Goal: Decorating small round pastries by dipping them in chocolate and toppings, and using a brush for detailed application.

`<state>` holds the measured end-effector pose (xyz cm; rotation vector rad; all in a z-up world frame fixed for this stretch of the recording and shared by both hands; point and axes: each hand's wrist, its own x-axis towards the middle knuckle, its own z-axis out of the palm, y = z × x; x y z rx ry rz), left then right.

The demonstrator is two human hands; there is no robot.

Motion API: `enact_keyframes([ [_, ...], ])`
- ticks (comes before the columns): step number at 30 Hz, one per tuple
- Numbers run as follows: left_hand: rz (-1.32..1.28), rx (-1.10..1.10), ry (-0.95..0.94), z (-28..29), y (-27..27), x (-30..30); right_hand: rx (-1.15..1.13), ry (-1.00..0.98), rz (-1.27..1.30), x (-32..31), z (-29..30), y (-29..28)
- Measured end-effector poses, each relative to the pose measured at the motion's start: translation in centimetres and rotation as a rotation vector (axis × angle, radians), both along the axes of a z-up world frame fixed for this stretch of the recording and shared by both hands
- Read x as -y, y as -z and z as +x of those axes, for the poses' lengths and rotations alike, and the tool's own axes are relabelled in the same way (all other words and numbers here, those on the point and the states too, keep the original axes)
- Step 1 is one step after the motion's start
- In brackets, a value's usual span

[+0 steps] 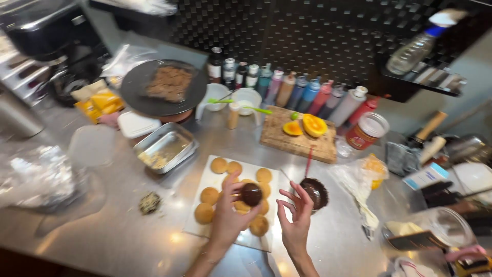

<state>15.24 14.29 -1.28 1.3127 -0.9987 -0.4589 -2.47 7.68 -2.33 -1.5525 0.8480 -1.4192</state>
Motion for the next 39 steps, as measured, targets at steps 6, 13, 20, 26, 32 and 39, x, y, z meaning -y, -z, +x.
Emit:
enact_keyframes([
  [6,0.582,0.049,-0.218,13.7,8.5,-14.9,-0.263,-0.234,0.102,-2.6,11.1,0.9],
  [13,0.514,0.191,-0.117,21.7,23.0,-19.2,-0.382,-0.307,0.239,-2.9,28.7,3.9],
  [20,0.287,0.333,-0.097,27.9,21.4,-23.6,-0.394,-0.403,0.080,-5.8,41.9,2.3],
  [26,0.128,0.408,-0.827,52.7,9.5,-28.8,-0.503,-0.770,-0.356,-14.1,55.7,5.3],
  [32,0.630,0.102,-0.838,67.0,10.8,-28.7,-0.720,-0.857,-0.834,-23.5,67.6,6.2],
  [39,0.543,-0.352,-0.426,67.6,16.3,-23.5,-0.981,-0.441,-0.961,-18.5,65.3,11.3],
])
